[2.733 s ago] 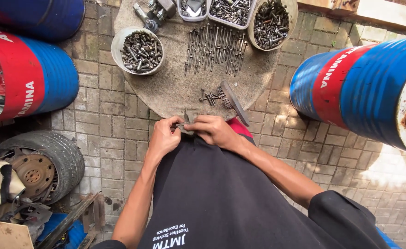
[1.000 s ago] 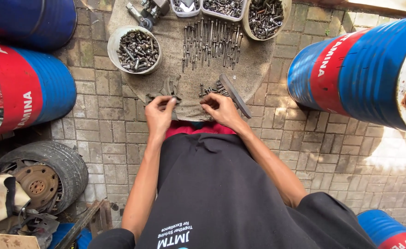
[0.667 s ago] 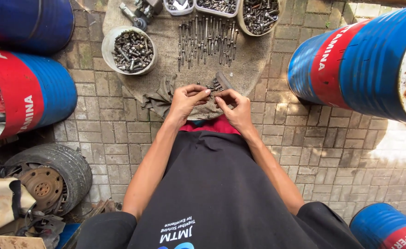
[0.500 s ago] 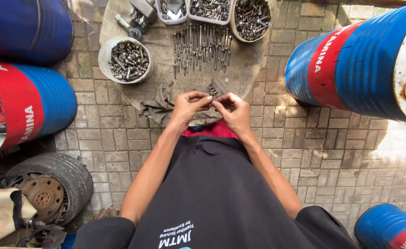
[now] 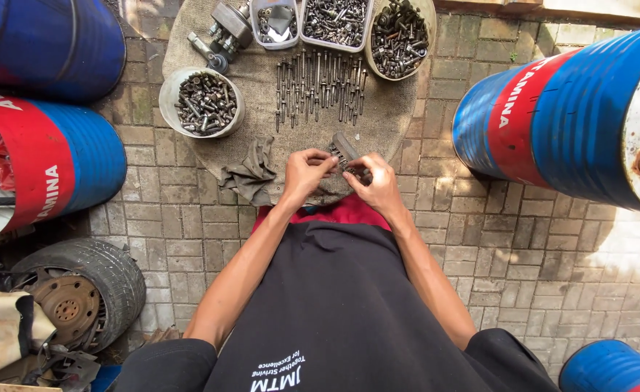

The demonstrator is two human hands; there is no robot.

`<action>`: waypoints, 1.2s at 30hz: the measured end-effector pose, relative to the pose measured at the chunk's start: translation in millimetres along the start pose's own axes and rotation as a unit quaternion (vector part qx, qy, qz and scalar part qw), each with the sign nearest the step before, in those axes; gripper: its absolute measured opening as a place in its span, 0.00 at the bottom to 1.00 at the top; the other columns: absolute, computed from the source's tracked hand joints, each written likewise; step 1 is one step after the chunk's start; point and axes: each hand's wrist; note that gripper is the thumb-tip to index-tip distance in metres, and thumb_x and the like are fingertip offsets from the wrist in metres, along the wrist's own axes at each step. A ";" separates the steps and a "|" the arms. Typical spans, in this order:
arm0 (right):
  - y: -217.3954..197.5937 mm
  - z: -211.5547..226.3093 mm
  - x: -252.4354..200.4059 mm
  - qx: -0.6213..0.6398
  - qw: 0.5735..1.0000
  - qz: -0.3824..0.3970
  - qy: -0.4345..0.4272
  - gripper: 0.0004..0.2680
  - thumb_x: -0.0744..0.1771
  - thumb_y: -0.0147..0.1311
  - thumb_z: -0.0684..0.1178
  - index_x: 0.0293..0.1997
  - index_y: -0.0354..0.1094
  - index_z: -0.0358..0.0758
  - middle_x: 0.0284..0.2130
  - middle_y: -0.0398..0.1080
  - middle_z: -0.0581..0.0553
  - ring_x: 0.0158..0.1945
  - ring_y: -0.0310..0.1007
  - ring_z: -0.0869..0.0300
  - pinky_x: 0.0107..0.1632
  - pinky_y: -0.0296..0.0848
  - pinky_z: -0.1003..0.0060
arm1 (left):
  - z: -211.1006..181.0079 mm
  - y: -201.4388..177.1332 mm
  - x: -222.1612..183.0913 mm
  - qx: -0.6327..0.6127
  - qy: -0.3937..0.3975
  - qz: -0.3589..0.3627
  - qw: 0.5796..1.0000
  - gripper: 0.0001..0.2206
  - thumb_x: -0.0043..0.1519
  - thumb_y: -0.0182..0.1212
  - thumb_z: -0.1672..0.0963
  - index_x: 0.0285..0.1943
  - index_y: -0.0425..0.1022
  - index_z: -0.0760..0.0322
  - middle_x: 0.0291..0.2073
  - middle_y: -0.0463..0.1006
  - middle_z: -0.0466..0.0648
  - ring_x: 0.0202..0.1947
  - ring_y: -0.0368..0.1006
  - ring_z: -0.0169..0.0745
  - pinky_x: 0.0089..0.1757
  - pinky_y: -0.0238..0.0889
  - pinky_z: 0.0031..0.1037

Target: Cleaning individual metal bolts and screws using a wire brush on a low outdoor table

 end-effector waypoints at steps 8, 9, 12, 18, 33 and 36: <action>16.9 -84.6 -6.3 -0.186 0.979 0.061 0.048 0.17 0.61 0.70 0.50 0.52 0.71 0.39 0.39 0.72 0.41 0.47 0.74 0.46 0.49 0.74 0.51 | 26.3 -18.7 69.3 0.189 0.075 -0.139 0.969 0.08 0.54 0.74 0.56 0.41 0.85 0.57 0.31 0.85 0.49 0.33 0.83 0.36 0.36 0.77 0.25; 19.2 -92.9 -7.3 -0.181 0.979 0.069 0.063 0.15 0.62 0.68 0.50 0.51 0.71 0.41 0.39 0.74 0.42 0.47 0.75 0.46 0.49 0.73 0.51 | 30.5 -16.4 80.0 0.220 0.081 -0.160 0.959 0.06 0.53 0.73 0.55 0.39 0.86 0.52 0.28 0.85 0.45 0.32 0.83 0.34 0.36 0.75 0.24; -1.9 -82.9 -12.7 -0.041 0.996 0.032 0.074 0.11 0.64 0.65 0.48 0.48 0.72 0.39 0.36 0.74 0.36 0.42 0.75 0.39 0.42 0.72 0.51 | 40.5 0.8 97.8 0.227 0.113 -0.174 0.952 0.06 0.53 0.74 0.56 0.38 0.86 0.53 0.27 0.85 0.46 0.30 0.83 0.37 0.35 0.75 0.24; -41.7 -102.4 -34.9 0.061 0.982 -0.001 0.181 0.12 0.63 0.69 0.50 0.48 0.76 0.43 0.34 0.76 0.41 0.41 0.79 0.55 0.38 0.76 0.64 | 30.2 37.5 103.6 0.224 0.188 -0.215 0.932 0.04 0.54 0.70 0.61 0.37 0.82 0.66 0.25 0.84 0.53 0.27 0.83 0.44 0.31 0.72 0.27; -56.2 -108.9 -50.6 0.063 0.978 -0.008 0.197 0.12 0.64 0.69 0.50 0.48 0.75 0.40 0.32 0.75 0.41 0.39 0.76 0.57 0.40 0.75 0.64 | 38.8 37.4 130.2 0.306 0.144 -0.227 0.913 0.05 0.54 0.72 0.61 0.33 0.80 0.60 0.22 0.83 0.47 0.25 0.81 0.41 0.30 0.69 0.28; -54.9 -109.6 -51.7 0.066 0.977 -0.008 0.201 0.13 0.63 0.70 0.51 0.49 0.76 0.42 0.32 0.75 0.42 0.40 0.75 0.59 0.42 0.75 0.64 | 37.1 37.5 131.9 0.313 0.137 -0.220 0.914 0.04 0.55 0.72 0.61 0.33 0.80 0.59 0.22 0.83 0.46 0.24 0.81 0.38 0.31 0.69 0.25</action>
Point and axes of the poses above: each hand's wrist, its own x-axis towards the middle knuckle, its own y-axis out of the palm, z = x × y
